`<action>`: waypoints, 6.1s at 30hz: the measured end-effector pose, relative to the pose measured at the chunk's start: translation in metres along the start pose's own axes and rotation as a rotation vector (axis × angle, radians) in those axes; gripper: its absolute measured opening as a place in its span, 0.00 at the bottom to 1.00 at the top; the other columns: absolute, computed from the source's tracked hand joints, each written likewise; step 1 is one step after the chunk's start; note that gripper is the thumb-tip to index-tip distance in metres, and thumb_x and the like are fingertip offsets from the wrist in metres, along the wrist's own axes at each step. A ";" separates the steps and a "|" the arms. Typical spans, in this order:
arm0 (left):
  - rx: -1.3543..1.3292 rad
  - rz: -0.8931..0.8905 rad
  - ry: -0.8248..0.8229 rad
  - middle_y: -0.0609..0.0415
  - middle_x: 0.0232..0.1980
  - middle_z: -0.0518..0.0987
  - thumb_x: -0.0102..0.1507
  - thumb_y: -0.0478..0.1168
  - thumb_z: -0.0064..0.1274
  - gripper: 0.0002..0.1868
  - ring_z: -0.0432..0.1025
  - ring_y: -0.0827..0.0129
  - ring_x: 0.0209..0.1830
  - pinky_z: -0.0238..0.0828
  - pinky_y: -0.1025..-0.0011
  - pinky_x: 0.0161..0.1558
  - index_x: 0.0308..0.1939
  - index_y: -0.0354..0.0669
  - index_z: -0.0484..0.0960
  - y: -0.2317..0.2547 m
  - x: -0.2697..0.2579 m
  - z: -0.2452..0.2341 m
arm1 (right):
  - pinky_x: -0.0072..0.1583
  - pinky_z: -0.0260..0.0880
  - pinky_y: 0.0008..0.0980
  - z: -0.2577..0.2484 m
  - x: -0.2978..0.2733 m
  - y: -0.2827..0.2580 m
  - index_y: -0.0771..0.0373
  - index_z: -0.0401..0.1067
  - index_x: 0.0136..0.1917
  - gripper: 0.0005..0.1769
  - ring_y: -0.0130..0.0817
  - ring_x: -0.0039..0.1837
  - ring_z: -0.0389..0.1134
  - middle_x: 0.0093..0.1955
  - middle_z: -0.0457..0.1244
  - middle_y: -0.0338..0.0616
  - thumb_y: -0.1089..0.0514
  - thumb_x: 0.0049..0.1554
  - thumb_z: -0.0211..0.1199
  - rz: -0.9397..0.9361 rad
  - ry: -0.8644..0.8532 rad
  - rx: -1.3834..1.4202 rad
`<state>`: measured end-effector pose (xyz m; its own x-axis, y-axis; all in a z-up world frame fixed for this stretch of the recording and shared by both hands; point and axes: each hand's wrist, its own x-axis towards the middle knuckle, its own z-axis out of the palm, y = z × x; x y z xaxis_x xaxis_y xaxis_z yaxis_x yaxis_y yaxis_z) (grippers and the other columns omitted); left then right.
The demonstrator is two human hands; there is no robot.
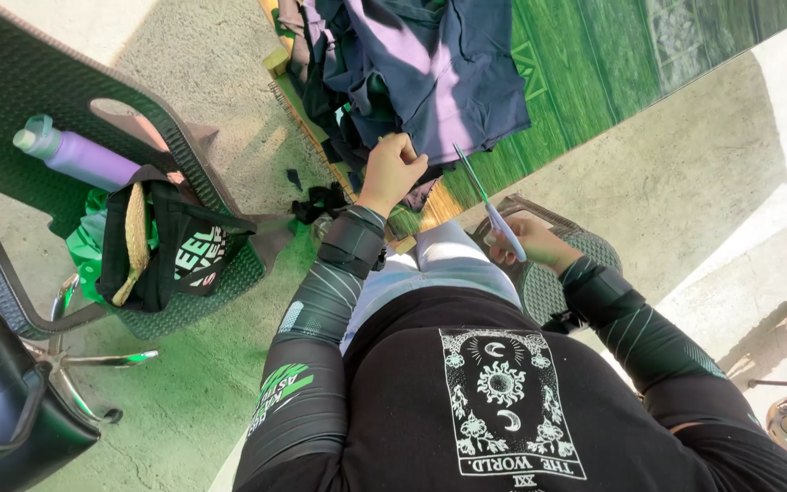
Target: The person cuts pieces of dark blue fabric using handheld scissors, holding the fabric with one hand and cutting with the other, rotating and shifting the fabric as needed.
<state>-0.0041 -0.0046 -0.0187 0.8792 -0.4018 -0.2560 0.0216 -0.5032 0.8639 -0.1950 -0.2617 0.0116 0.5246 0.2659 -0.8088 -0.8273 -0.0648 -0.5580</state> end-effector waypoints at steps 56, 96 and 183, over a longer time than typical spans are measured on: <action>-0.698 0.007 -0.184 0.43 0.85 0.49 0.59 0.21 0.65 0.62 0.53 0.63 0.82 0.57 0.68 0.77 0.84 0.54 0.38 0.028 -0.014 0.031 | 0.50 0.73 0.33 0.009 -0.014 0.012 0.61 0.71 0.49 0.28 0.32 0.46 0.69 0.44 0.65 0.39 0.34 0.55 0.66 -0.091 -0.206 0.518; -0.915 0.020 -0.084 0.46 0.78 0.51 0.55 0.20 0.67 0.76 0.60 0.63 0.72 0.65 0.63 0.71 0.79 0.65 0.18 0.048 -0.010 0.019 | 0.37 0.70 0.29 -0.006 0.006 -0.020 0.62 0.70 0.43 0.26 0.31 0.33 0.66 0.34 0.64 0.42 0.35 0.59 0.61 -0.056 -0.124 0.266; -0.925 0.021 0.119 0.66 0.38 0.67 0.68 0.25 0.57 0.14 0.59 0.85 0.36 0.58 0.81 0.38 0.44 0.42 0.68 -0.015 0.033 0.036 | 0.41 0.72 0.31 -0.009 0.015 -0.053 0.63 0.68 0.45 0.27 0.31 0.37 0.67 0.35 0.65 0.42 0.35 0.61 0.60 -0.102 -0.121 0.275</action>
<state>0.0078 -0.0378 -0.0562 0.9254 -0.2973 -0.2349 0.3311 0.3331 0.8828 -0.1411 -0.2627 0.0275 0.5933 0.3710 -0.7143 -0.8038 0.2260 -0.5503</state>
